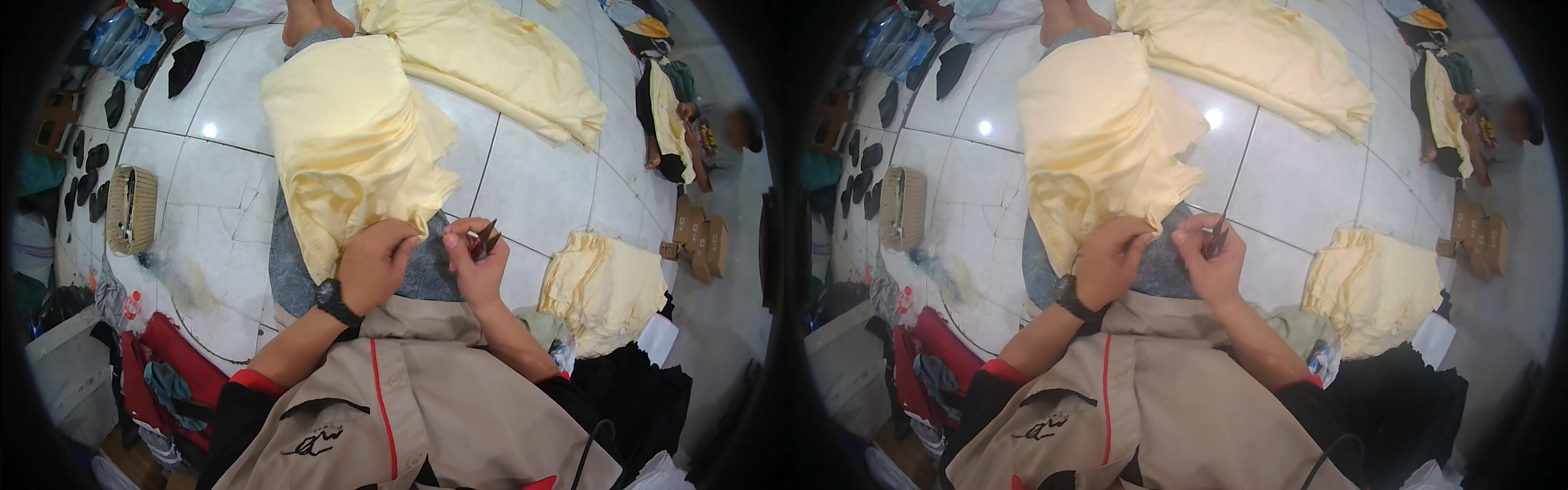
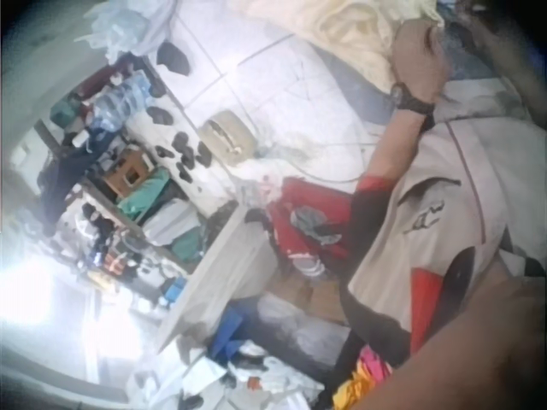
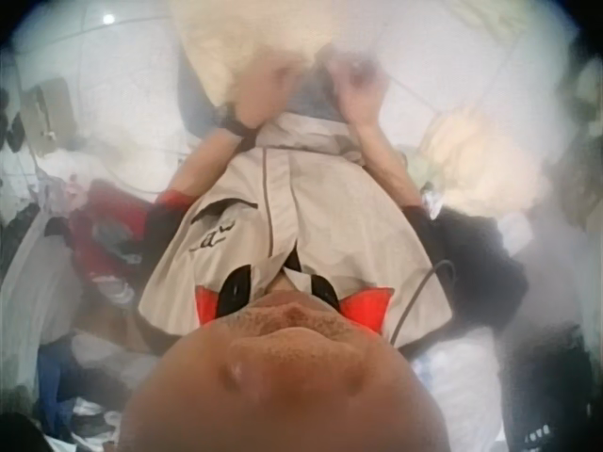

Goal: The person uses scissors to cut the seams and edges of a stack of yellow shirts. They trim the fabric along the hems and sleeves, occasionally lifting the shirts to access different layers.

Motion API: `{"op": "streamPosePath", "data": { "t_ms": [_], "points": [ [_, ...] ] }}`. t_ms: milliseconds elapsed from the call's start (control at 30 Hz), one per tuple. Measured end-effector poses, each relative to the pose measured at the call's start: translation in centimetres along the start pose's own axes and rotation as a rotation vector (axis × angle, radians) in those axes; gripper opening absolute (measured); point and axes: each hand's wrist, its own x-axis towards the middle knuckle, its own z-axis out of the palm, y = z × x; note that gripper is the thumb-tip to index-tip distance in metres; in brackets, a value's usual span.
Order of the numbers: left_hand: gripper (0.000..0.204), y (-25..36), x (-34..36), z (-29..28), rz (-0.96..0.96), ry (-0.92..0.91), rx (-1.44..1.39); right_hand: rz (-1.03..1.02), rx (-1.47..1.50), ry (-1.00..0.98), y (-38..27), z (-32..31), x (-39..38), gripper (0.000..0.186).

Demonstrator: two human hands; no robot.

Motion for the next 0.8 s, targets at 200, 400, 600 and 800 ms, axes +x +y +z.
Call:
{"op": "streamPosePath", "data": {
  "t_ms": [200,400,600,800],
  "points": [
    [0.007,0.4,1.2,-4.4,-0.516,-0.224,-0.639,-0.132,-0.189,-0.229,-0.2,2.5,0.4,0.021],
    [0.01,-0.2,1.6,-6.8,-0.426,-0.122,-0.65,0.323,0.23,-0.194,-1.4,3.1,1.3,0.015],
    [0.013,-2.2,3.0,-7.2,-0.414,0.125,-0.766,0.591,0.586,-0.268,-1.2,1.7,2.2,0.021],
    [0.016,-2.4,4.0,-8.2,-0.352,0.125,-0.499,0.565,0.387,-0.165,-1.1,2.8,2.8,0.027]
  ]
}}
